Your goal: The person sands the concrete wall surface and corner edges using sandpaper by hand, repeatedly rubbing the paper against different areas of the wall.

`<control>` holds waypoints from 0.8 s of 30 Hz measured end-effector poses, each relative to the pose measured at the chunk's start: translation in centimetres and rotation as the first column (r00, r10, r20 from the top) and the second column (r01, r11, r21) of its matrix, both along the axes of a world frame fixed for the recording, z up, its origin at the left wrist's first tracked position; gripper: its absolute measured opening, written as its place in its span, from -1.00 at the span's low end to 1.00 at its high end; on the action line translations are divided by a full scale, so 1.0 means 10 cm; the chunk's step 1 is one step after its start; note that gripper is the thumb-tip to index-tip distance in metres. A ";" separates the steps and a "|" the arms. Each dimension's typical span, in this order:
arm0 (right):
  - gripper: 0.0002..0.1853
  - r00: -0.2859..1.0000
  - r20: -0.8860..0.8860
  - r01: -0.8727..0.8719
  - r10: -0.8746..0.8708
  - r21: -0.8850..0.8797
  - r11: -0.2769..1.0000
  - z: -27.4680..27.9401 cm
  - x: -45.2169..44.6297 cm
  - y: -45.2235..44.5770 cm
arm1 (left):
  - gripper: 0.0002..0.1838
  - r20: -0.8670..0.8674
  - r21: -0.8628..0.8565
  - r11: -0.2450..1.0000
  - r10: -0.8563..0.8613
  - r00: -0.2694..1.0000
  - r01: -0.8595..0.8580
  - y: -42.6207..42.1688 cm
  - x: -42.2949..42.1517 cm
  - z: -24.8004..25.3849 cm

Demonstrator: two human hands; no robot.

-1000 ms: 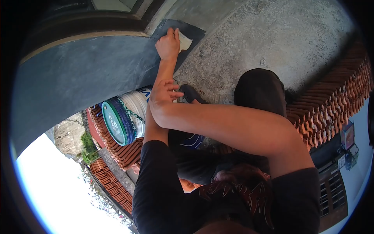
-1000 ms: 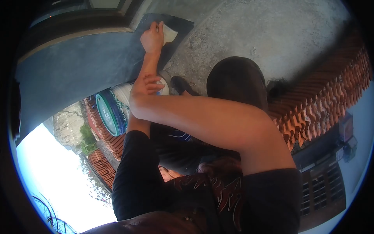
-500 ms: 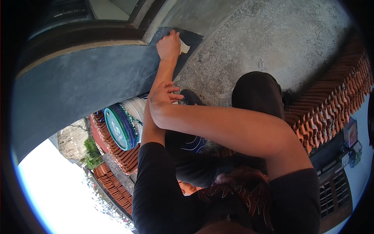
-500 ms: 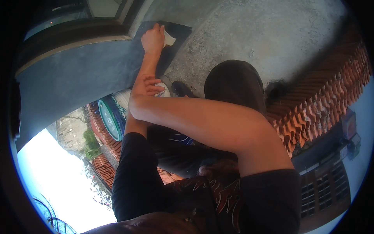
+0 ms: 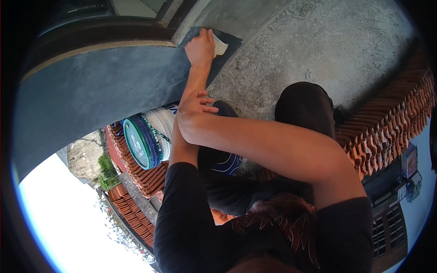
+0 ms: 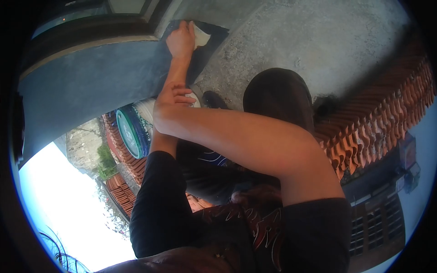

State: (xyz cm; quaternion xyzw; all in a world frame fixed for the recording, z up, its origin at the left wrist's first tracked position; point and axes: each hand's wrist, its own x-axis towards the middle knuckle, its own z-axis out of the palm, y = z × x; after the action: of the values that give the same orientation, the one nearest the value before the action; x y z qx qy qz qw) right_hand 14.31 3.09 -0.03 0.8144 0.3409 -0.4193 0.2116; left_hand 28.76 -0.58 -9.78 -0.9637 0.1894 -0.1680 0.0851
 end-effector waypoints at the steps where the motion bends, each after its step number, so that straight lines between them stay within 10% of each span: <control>1: -0.55 0.939 0.200 0.318 -0.280 -0.196 0.928 -0.21 -0.07 0.37 | -0.72 -0.016 0.020 1.000 -0.005 1.000 0.005 0.00 0.02 -0.10; 3: -0.59 0.873 0.307 0.451 -0.379 -0.215 0.866 -0.20 -0.18 0.48 | -0.71 -0.044 0.017 1.000 0.002 0.999 -0.002 0.05 0.05 -0.18; 9: -0.50 0.995 -0.043 -0.065 0.095 0.454 0.888 0.58 -0.12 -0.74 | -0.68 0.100 -0.212 0.976 0.070 0.992 -0.047 0.23 -0.18 0.24; 13: -0.72 0.984 -0.049 0.143 -0.170 0.782 0.606 0.46 -0.15 -0.92 | -0.66 -0.195 -0.134 0.978 0.130 0.972 -0.158 0.55 -0.65 0.86; 24: -0.28 0.961 0.088 0.103 -0.261 0.766 0.635 0.66 -0.35 -1.03 | -0.73 -0.615 -0.669 0.537 -0.012 0.788 -0.514 1.31 -1.80 1.41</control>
State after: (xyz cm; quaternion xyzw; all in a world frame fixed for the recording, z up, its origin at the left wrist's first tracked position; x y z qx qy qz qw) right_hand 10.79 -7.19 6.61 0.8945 0.3781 -0.1792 -0.1576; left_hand 10.79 12.53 4.30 -0.9138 -0.0413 0.0648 -0.3989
